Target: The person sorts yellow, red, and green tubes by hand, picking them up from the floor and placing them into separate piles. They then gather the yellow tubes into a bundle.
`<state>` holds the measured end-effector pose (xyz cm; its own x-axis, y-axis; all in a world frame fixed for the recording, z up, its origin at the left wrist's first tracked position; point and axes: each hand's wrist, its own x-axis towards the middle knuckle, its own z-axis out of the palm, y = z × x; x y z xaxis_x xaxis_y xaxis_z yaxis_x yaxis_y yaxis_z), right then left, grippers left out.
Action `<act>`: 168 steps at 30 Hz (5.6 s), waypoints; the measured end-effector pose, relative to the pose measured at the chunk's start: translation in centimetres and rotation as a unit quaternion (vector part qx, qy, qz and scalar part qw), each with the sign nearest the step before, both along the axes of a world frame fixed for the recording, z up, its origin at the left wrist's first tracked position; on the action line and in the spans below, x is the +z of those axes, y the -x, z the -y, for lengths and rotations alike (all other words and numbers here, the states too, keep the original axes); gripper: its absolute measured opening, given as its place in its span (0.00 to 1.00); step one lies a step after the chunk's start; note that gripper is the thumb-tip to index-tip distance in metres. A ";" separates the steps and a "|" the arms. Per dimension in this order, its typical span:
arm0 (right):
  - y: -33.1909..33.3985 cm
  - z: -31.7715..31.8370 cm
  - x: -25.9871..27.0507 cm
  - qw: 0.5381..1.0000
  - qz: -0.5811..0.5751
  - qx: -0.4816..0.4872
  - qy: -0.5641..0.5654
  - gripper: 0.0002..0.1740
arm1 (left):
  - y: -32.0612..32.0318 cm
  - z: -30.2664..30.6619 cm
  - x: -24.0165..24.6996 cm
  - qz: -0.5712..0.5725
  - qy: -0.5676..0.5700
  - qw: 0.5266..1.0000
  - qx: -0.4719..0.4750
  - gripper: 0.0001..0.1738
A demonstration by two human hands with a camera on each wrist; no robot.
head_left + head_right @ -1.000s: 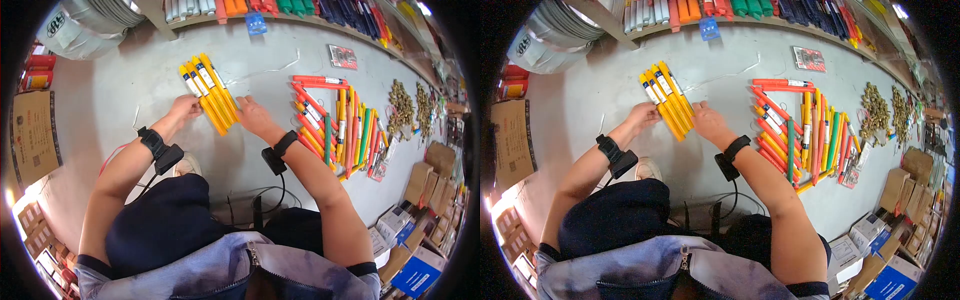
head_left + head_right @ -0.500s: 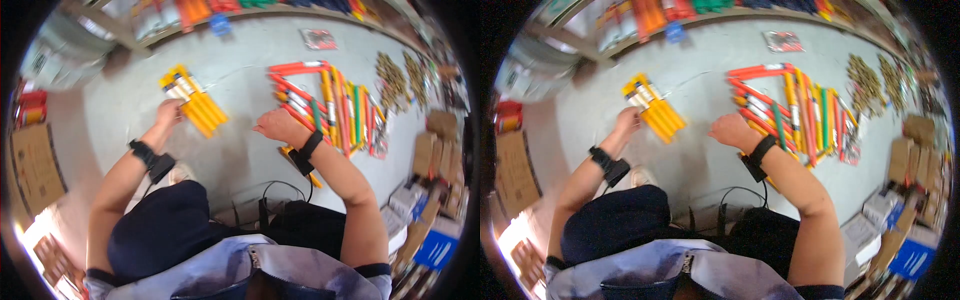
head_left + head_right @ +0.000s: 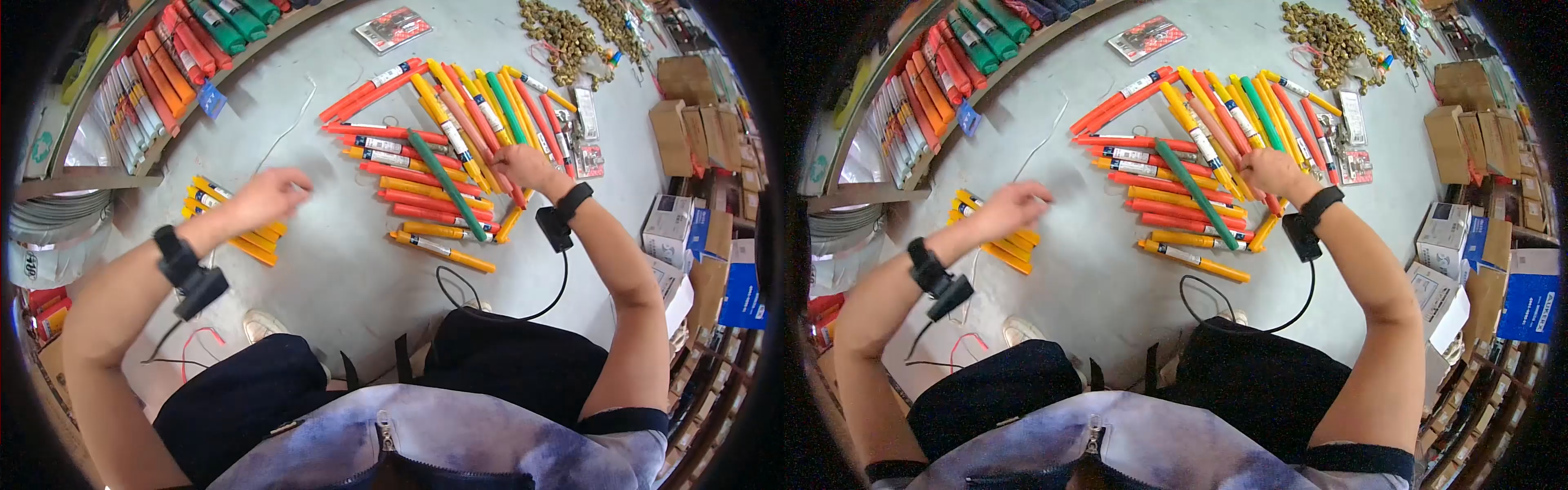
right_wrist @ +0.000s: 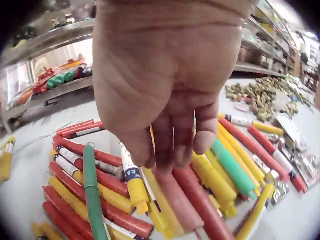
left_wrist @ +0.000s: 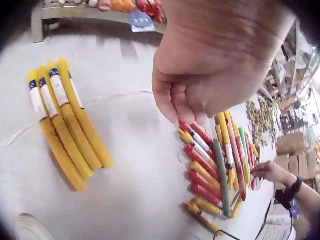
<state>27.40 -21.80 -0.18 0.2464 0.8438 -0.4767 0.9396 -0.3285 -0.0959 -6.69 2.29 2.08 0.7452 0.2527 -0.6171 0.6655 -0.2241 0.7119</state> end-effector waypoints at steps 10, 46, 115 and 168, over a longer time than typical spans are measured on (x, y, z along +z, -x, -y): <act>3.3 -0.9 -4.9 0.997 0.074 -0.001 0.005 0.20 | -1.1 6.6 -5.8 -0.090 0.178 0.978 -0.056 0.14; 12.8 -6.8 3.7 0.934 -0.101 0.289 -0.186 0.12 | -2.5 3.6 -2.4 0.019 0.204 0.967 -0.149 0.15; 21.2 -12.1 -3.3 0.799 -0.545 -0.236 0.094 0.12 | 18.5 -3.9 -0.5 -0.089 0.142 0.931 0.324 0.20; 32.3 -18.8 -9.2 0.970 -0.184 0.077 -0.140 0.16 | 18.2 -2.1 -10.8 -0.097 0.128 0.897 0.412 0.23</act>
